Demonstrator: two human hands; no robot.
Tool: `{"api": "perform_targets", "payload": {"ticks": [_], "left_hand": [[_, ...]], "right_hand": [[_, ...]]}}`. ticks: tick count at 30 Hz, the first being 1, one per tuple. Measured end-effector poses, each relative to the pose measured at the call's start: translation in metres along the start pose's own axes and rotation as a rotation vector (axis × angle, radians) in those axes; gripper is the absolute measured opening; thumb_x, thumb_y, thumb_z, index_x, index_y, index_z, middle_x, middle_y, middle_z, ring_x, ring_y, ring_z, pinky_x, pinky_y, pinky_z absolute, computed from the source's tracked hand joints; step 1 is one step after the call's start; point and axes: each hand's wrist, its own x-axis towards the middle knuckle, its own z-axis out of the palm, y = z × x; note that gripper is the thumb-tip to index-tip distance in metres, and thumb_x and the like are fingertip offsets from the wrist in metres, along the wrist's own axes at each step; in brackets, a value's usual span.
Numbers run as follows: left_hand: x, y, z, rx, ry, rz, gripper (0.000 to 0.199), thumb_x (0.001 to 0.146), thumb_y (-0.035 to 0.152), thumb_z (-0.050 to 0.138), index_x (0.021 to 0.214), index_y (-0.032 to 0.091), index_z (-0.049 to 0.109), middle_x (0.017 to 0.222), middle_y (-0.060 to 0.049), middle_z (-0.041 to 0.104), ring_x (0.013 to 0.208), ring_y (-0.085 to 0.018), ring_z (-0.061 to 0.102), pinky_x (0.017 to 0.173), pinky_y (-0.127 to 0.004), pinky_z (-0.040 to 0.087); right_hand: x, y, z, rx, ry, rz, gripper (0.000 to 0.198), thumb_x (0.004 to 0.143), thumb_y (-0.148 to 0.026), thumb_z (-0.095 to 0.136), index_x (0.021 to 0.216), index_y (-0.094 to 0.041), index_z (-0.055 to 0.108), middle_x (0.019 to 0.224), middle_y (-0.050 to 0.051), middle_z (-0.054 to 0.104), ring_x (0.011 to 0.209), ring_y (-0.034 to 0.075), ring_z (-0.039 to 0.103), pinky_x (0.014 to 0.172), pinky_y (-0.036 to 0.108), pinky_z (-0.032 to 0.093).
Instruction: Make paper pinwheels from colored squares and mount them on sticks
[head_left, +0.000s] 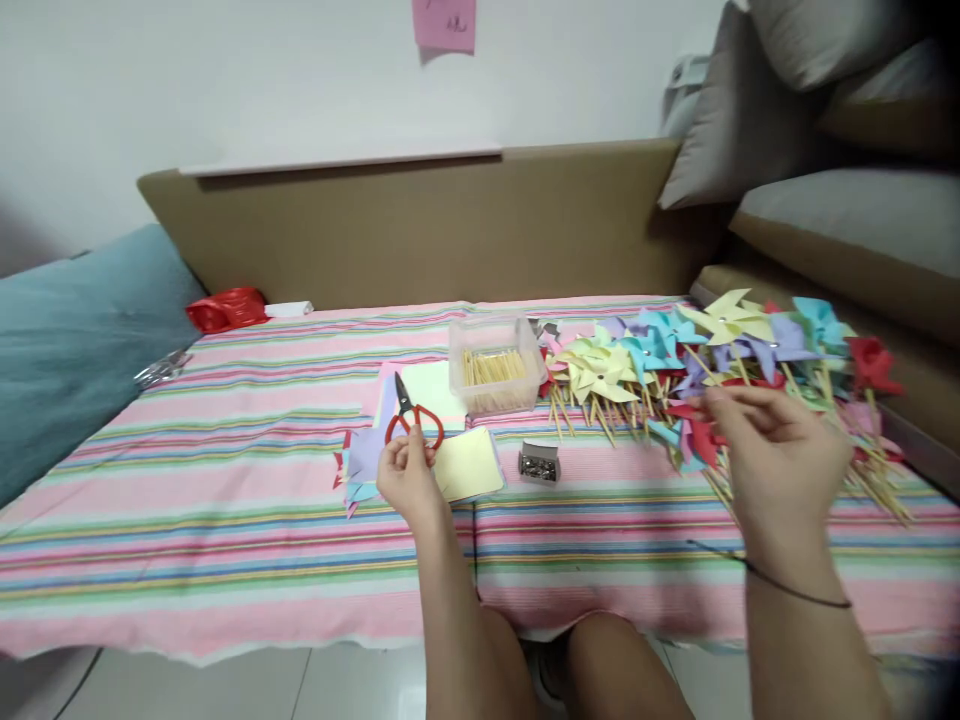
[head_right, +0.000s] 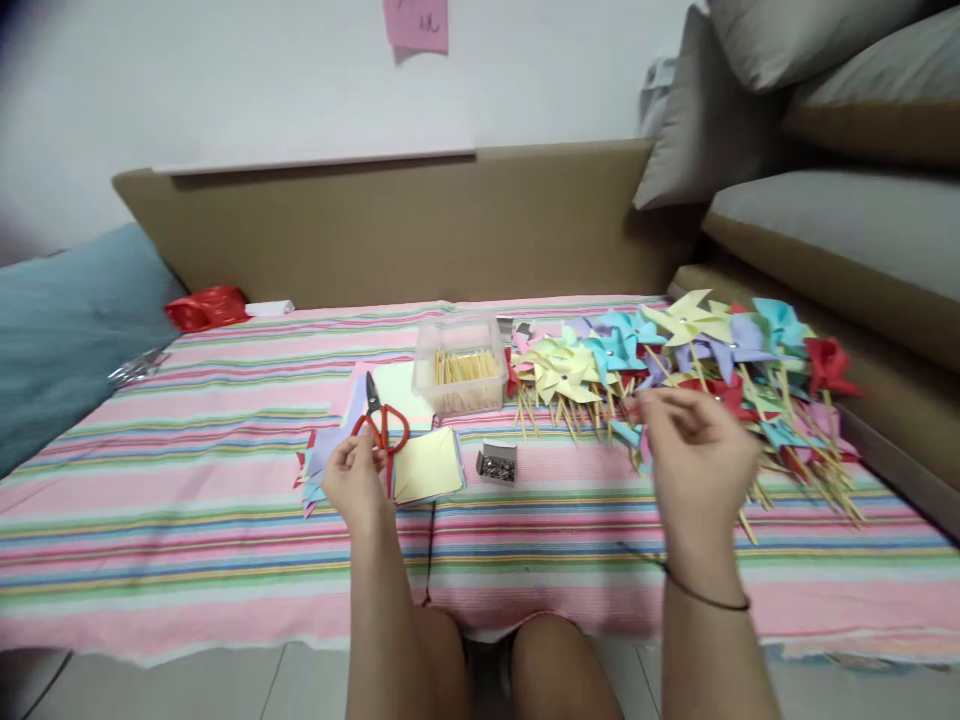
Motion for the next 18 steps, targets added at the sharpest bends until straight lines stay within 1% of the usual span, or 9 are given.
{"api": "perform_targets", "payload": {"ticks": [1, 2, 4, 6, 7, 9, 12, 14, 18], "left_hand": [[0.001, -0.002, -0.001, 0.026, -0.029, 0.023, 0.024, 0.064, 0.033, 0.073, 0.068, 0.015, 0.058, 0.052, 0.004, 0.057, 0.045, -0.006, 0.048, 0.050, -0.019, 0.040], [0.002, -0.003, -0.002, 0.071, -0.067, 0.038, 0.025, 0.065, 0.035, 0.072, 0.069, 0.014, 0.061, 0.055, 0.002, 0.060, 0.046, -0.006, 0.049, 0.051, -0.019, 0.040], [0.004, -0.005, -0.005, 0.174, -0.139, 0.026, 0.031, 0.070, 0.044, 0.067, 0.071, 0.012, 0.065, 0.060, -0.002, 0.065, 0.048, -0.008, 0.051, 0.052, -0.021, 0.041], [0.006, -0.005, -0.008, 0.273, -0.167, 0.001, 0.043, 0.077, 0.053, 0.056, 0.072, 0.012, 0.067, 0.063, -0.006, 0.068, 0.050, -0.011, 0.053, 0.054, -0.024, 0.042], [0.007, -0.005, -0.011, 0.315, -0.157, -0.004, 0.048, 0.080, 0.057, 0.050, 0.073, 0.013, 0.067, 0.065, -0.007, 0.069, 0.050, -0.012, 0.054, 0.055, -0.025, 0.043], [0.009, -0.002, -0.017, 0.389, -0.101, 0.011, 0.051, 0.083, 0.059, 0.042, 0.074, 0.015, 0.066, 0.069, -0.008, 0.070, 0.053, -0.014, 0.057, 0.056, -0.027, 0.043], [0.013, 0.001, -0.025, 0.489, -0.018, 0.058, 0.043, 0.084, 0.055, 0.044, 0.073, 0.019, 0.064, 0.075, -0.007, 0.070, 0.063, -0.018, 0.061, 0.059, -0.028, 0.044], [0.016, 0.001, -0.030, 0.529, -0.004, 0.068, 0.038, 0.083, 0.053, 0.047, 0.072, 0.020, 0.063, 0.077, -0.007, 0.070, 0.067, -0.019, 0.062, 0.060, -0.028, 0.044], [0.017, -0.001, -0.032, 0.493, -0.041, 0.008, 0.037, 0.082, 0.053, 0.049, 0.074, 0.020, 0.062, 0.077, -0.006, 0.069, 0.065, -0.018, 0.061, 0.061, -0.029, 0.045]], "right_hand": [[-0.017, -0.009, 0.017, 0.056, -0.062, 0.016, 0.014, 0.075, -0.030, 0.066, 0.083, -0.019, 0.068, 0.076, 0.008, 0.071, 0.071, 0.023, 0.068, 0.068, 0.037, 0.054], [-0.034, -0.015, 0.035, 0.067, -0.182, 0.046, 0.011, 0.075, -0.029, 0.066, 0.080, -0.019, 0.068, 0.072, 0.006, 0.071, 0.069, 0.022, 0.067, 0.067, 0.035, 0.054], [-0.062, -0.019, 0.071, 0.029, -0.498, 0.057, 0.013, 0.078, -0.028, 0.062, 0.076, -0.018, 0.069, 0.072, 0.006, 0.072, 0.068, 0.021, 0.068, 0.065, 0.034, 0.055], [-0.086, -0.010, 0.103, -0.076, -0.795, -0.001, 0.013, 0.080, -0.024, 0.059, 0.080, -0.018, 0.071, 0.078, 0.007, 0.074, 0.071, 0.023, 0.069, 0.069, 0.038, 0.055], [-0.095, -0.002, 0.116, -0.149, -0.875, -0.080, 0.012, 0.077, -0.019, 0.062, 0.083, -0.018, 0.072, 0.086, 0.008, 0.075, 0.082, 0.025, 0.070, 0.078, 0.041, 0.054], [-0.111, 0.016, 0.134, -0.261, -0.968, -0.221, 0.022, 0.070, -0.013, 0.068, 0.091, -0.017, 0.073, 0.108, 0.012, 0.072, 0.106, 0.029, 0.065, 0.096, 0.045, 0.047], [-0.125, 0.035, 0.146, -0.377, -1.088, -0.325, 0.038, 0.064, -0.010, 0.073, 0.102, -0.013, 0.072, 0.125, 0.016, 0.062, 0.123, 0.030, 0.053, 0.105, 0.044, 0.040], [-0.128, 0.040, 0.146, -0.444, -1.129, -0.341, 0.040, 0.065, -0.008, 0.072, 0.105, -0.011, 0.071, 0.126, 0.017, 0.061, 0.123, 0.030, 0.053, 0.106, 0.042, 0.040], [-0.123, 0.044, 0.142, -0.487, -1.156, -0.344, 0.033, 0.071, -0.008, 0.065, 0.104, -0.012, 0.072, 0.117, 0.015, 0.067, 0.111, 0.030, 0.062, 0.099, 0.043, 0.045]]}}
